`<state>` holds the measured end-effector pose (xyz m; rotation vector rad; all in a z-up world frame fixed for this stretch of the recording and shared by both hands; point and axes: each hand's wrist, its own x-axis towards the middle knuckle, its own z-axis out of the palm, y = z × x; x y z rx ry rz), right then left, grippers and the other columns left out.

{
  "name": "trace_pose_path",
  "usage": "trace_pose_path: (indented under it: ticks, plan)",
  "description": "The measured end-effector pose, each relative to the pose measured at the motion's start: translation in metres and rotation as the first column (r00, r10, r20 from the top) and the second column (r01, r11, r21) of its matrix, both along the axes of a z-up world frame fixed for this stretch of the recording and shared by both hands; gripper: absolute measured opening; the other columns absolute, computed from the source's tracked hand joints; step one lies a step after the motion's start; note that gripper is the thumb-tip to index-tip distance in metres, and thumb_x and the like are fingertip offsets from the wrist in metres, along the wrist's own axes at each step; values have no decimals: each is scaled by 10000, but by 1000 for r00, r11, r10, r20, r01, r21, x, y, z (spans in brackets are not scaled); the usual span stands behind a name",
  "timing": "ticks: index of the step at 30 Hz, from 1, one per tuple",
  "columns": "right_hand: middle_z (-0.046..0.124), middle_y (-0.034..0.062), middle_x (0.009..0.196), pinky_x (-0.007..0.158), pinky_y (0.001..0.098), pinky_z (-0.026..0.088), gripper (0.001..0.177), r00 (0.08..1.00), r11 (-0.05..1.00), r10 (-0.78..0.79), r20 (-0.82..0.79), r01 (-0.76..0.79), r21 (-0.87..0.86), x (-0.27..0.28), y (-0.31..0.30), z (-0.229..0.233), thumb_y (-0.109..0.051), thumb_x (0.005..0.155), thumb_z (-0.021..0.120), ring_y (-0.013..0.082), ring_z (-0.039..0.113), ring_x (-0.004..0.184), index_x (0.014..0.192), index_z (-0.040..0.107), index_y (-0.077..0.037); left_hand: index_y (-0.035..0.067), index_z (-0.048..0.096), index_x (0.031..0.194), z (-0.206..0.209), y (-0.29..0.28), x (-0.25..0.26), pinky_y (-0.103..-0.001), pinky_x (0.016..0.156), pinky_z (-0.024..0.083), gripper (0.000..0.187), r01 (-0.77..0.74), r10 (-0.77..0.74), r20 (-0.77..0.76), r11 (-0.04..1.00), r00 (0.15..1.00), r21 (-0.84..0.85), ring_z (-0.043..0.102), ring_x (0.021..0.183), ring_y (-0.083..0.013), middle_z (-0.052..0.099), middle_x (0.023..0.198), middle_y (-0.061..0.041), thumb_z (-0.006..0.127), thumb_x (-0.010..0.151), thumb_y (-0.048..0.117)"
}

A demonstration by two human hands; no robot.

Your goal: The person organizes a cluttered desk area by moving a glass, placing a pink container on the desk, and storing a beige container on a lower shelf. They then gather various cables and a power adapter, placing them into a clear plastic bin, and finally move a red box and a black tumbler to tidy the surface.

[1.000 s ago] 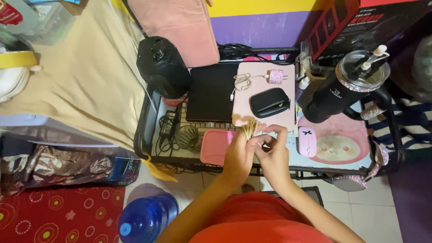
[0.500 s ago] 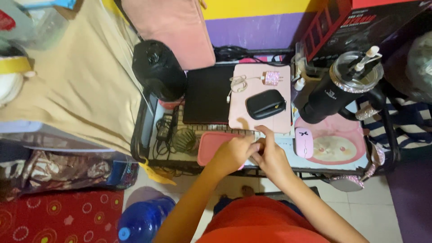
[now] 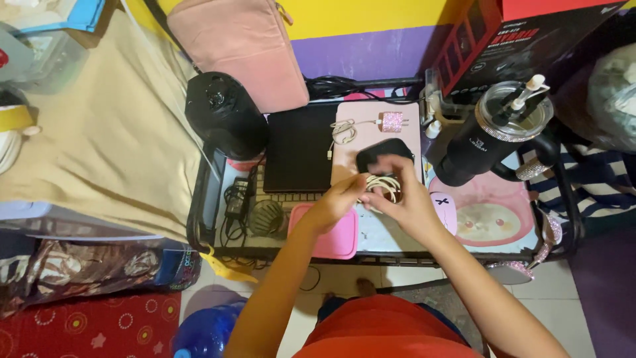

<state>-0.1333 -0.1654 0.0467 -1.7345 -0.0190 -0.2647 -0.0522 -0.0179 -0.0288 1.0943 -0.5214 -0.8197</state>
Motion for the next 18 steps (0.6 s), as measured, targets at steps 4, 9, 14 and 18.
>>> trace_pose_path:
  ticks: [4,9,14,18]
  plan:
    - [630,113,853,629,302,496,299,992,932,-121,47,130,-338,10,2,2,-158,780,692,219,630,726,1033,578,-45,-11,593,1022,-17,-16,11,-284,719,430,420,-184,181,-143,983,973,-4,505,778,-152,554,859,-66,458,1009,387]
    - [620,131,875,674,330,476,194,934,843,-293,202,353,-407,41,1,-15,-103,816,686,271,614,776,947,566,-26,9,515,1188,-1,-30,3,-295,830,458,305,-589,496,576,808,650,-31,554,928,-147,559,1058,-69,500,970,222]
    - [571,152,860,685,331,460,190,906,865,-314,283,396,-309,68,5,-23,-115,772,700,282,588,776,874,577,-11,59,528,1234,14,-31,17,-292,619,566,345,-580,527,340,812,779,68,586,763,-134,612,1029,-71,542,889,64]
    - [621,93,913,742,285,467,227,974,967,-176,144,198,-161,103,-8,-38,-135,843,595,199,610,833,1050,632,-49,71,598,1178,7,-27,71,-313,637,576,366,-677,556,524,734,646,56,632,812,-180,628,1052,-106,501,841,-34]
